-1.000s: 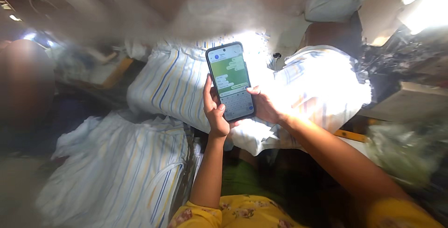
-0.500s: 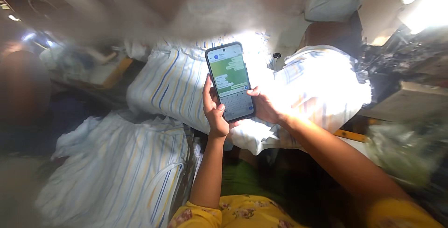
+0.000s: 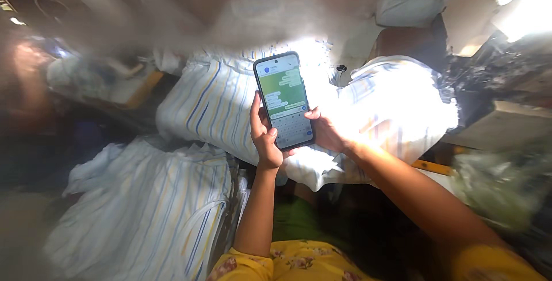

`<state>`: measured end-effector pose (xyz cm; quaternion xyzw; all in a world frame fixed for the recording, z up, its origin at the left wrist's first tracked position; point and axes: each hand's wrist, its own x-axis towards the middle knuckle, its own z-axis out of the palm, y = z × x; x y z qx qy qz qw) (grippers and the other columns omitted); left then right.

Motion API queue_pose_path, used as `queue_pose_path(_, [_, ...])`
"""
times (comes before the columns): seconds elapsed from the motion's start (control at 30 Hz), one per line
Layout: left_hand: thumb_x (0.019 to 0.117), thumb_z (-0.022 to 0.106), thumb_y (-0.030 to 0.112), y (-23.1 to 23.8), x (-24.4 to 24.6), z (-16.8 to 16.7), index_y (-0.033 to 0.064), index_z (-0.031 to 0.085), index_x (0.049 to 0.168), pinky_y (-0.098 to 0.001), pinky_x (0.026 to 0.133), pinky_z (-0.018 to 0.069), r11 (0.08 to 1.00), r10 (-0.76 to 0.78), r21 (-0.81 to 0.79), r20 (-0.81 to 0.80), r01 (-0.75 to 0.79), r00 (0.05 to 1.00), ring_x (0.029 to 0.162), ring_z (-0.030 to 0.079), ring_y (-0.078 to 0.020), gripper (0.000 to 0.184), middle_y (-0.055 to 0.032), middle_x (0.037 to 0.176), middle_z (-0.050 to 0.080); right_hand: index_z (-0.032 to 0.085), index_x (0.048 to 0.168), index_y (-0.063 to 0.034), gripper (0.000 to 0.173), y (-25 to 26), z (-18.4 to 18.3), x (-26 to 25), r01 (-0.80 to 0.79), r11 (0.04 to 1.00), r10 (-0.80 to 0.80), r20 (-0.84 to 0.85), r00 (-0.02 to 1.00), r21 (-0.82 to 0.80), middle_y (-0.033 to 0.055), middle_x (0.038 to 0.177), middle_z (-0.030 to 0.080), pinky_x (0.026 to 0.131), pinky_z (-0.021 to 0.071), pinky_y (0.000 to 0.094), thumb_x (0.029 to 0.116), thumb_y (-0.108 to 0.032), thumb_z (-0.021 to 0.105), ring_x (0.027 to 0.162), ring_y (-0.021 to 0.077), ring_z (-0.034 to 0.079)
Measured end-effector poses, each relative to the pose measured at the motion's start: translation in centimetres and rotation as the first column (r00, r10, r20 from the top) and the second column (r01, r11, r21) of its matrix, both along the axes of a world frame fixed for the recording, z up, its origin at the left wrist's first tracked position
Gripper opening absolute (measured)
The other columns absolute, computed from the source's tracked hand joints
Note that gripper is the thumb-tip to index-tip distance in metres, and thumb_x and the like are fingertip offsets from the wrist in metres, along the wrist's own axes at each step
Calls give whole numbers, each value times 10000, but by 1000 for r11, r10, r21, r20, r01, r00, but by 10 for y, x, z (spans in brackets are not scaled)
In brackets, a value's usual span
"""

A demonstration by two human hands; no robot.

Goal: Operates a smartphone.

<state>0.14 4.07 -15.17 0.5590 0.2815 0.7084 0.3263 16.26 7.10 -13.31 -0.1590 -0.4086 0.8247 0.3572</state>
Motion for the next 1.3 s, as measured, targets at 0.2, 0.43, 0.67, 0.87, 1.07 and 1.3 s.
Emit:
queue_pose_path(0.2, [949, 583, 529, 0, 0, 0, 152, 306, 1565, -292, 1014, 524, 1000, -2, 7, 3, 2, 1000, 1216, 587, -46, 774, 99, 1389, 558, 548, 1291, -176, 337, 1, -2, 0, -9, 1000, 9, -23, 1000, 17, 63, 1122, 736, 728, 649, 385, 1005, -329, 457, 970, 210, 745])
queue_pose_path(0.43, [941, 597, 523, 1, 0, 0, 156, 301, 1568, -295, 1010, 528, 1000, -14, 6, 12, 14, 1000, 1213, 592, -52, 784, 96, 1390, 557, 581, 1200, -200, 283, -1, -2, -2, 33, 999, -33, 38, 999, -25, 17, 1042, 750, 741, 640, 342, 964, -262, 439, 929, 151, 744])
queue_pose_path(0.67, [949, 590, 495, 1, 0, 0, 169, 305, 1567, -296, 1005, 528, 1000, -26, 11, 19, 26, 999, 1208, 593, -52, 755, 99, 1369, 570, 583, 1188, -214, 259, 0, -3, -2, 26, 1000, -25, 32, 999, -14, 3, 1028, 754, 730, 642, 338, 952, -273, 495, 916, 141, 747])
queue_pose_path(0.87, [951, 586, 472, 1, 0, -1, 163, 304, 1568, -294, 1000, 530, 999, -35, 12, 27, 34, 999, 1193, 599, -53, 746, 93, 1351, 580, 559, 1206, -211, 270, -1, 0, -1, 25, 1000, -25, 48, 999, -2, 1, 1035, 748, 716, 640, 332, 955, -258, 469, 911, 141, 746])
queue_pose_path(1.07, [954, 581, 529, 2, 0, 0, 162, 286, 1569, -293, 1003, 531, 999, -40, 7, 20, 39, 999, 1182, 609, -56, 774, 98, 1333, 596, 571, 1209, -208, 269, 0, -5, -2, 27, 1000, -27, 13, 1000, 4, 10, 1039, 751, 722, 642, 338, 959, -261, 487, 915, 148, 748])
queue_pose_path(1.3, [965, 574, 500, 2, 0, -1, 168, 296, 1567, -292, 999, 533, 999, -41, 25, 17, 40, 999, 1184, 604, -53, 742, 97, 1344, 583, 572, 1202, -213, 265, -1, -3, -2, 24, 1000, -24, 28, 999, -3, 6, 1031, 752, 728, 638, 327, 960, -253, 471, 915, 140, 745])
